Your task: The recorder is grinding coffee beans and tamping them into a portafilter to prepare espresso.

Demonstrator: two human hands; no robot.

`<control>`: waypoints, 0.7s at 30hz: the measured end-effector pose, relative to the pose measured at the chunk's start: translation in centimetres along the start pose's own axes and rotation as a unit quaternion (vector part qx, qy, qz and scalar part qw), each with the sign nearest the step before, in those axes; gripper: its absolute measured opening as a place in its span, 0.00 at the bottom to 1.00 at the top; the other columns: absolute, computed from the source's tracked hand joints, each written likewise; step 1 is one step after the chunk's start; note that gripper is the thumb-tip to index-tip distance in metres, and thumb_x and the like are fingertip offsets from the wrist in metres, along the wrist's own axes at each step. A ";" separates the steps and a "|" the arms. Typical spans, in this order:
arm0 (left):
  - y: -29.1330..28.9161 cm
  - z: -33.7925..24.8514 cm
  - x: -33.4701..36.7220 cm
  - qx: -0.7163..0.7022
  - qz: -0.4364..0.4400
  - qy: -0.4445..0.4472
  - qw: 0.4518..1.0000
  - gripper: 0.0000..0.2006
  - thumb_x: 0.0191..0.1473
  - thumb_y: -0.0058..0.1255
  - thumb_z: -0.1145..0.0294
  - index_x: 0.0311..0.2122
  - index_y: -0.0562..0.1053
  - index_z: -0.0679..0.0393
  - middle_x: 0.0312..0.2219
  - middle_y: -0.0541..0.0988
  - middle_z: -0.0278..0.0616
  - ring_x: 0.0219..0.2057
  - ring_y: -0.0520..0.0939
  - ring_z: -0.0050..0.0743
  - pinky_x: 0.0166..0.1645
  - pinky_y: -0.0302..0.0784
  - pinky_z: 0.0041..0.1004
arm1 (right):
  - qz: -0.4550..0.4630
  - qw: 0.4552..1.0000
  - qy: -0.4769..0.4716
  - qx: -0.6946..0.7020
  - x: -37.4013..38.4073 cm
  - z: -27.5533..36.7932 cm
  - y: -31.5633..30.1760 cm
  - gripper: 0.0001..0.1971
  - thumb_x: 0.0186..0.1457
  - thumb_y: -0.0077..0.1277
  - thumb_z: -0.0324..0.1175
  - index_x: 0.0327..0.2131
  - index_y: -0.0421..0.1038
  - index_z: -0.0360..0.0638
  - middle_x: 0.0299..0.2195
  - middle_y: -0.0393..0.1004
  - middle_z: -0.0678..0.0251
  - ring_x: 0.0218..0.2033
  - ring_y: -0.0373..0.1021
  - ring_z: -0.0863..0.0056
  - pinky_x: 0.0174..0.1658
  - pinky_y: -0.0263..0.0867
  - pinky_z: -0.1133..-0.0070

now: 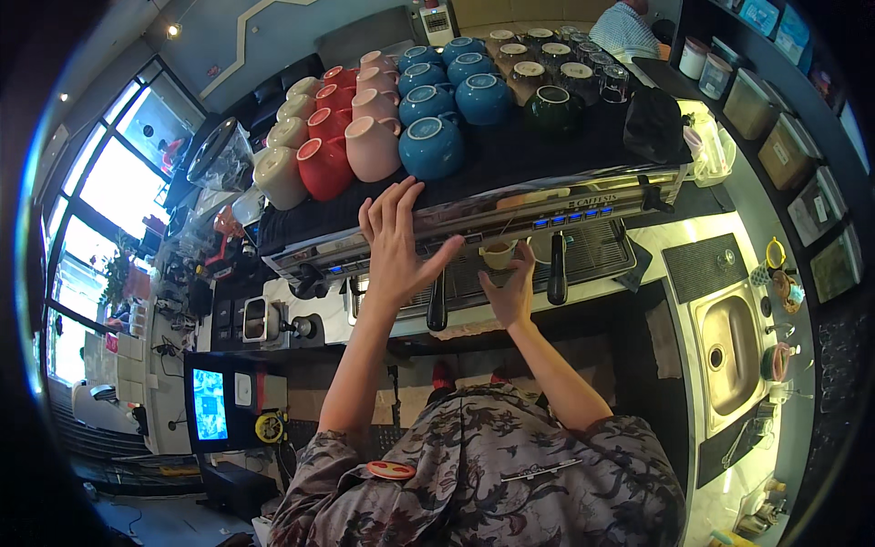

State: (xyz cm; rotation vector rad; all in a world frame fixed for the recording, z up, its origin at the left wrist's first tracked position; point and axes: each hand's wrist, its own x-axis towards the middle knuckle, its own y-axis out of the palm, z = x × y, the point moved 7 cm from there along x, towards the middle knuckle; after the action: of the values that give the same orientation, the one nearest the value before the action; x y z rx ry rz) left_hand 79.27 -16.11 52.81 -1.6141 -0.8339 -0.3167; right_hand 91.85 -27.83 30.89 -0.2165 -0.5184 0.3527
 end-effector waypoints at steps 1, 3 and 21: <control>0.1 0.4 0.1 -0.009 -0.004 0.003 1.000 0.32 0.50 0.52 0.52 0.57 0.61 0.58 0.56 0.63 0.44 0.59 0.61 0.43 0.65 0.39 0.46 | 0.017 0.999 0.020 0.024 0.7 0.2 0.3 0.44 0.41 0.66 0.31 0.57 0.48 0.35 0.53 0.59 0.51 0.56 0.59 0.57 0.53 0.60 0.72; -0.1 0.6 -0.2 -0.016 -0.007 0.007 1.000 0.29 0.56 0.44 0.51 0.57 0.62 0.58 0.56 0.64 0.45 0.59 0.60 0.44 0.65 0.38 0.46 | 0.033 0.998 0.048 0.018 1.5 -0.1 0.8 0.45 0.41 0.66 0.33 0.58 0.47 0.36 0.53 0.60 0.50 0.55 0.61 0.55 0.52 0.63 0.71; 0.2 0.5 0.0 -0.024 -0.033 0.013 0.999 0.27 0.62 0.25 0.51 0.56 0.65 0.58 0.55 0.66 0.45 0.58 0.61 0.44 0.65 0.40 0.44 | 0.192 0.980 -0.030 -0.037 1.6 4.0 4.1 0.34 0.39 0.65 0.36 0.52 0.61 0.47 0.42 0.73 0.58 0.40 0.72 0.53 0.40 0.70 0.65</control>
State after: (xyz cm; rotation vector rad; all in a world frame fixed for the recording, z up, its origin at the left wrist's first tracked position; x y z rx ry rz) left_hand 79.24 -15.66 52.55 -1.6259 -0.8667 -0.4049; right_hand 89.99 -23.01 33.81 -0.3812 -0.5492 0.7175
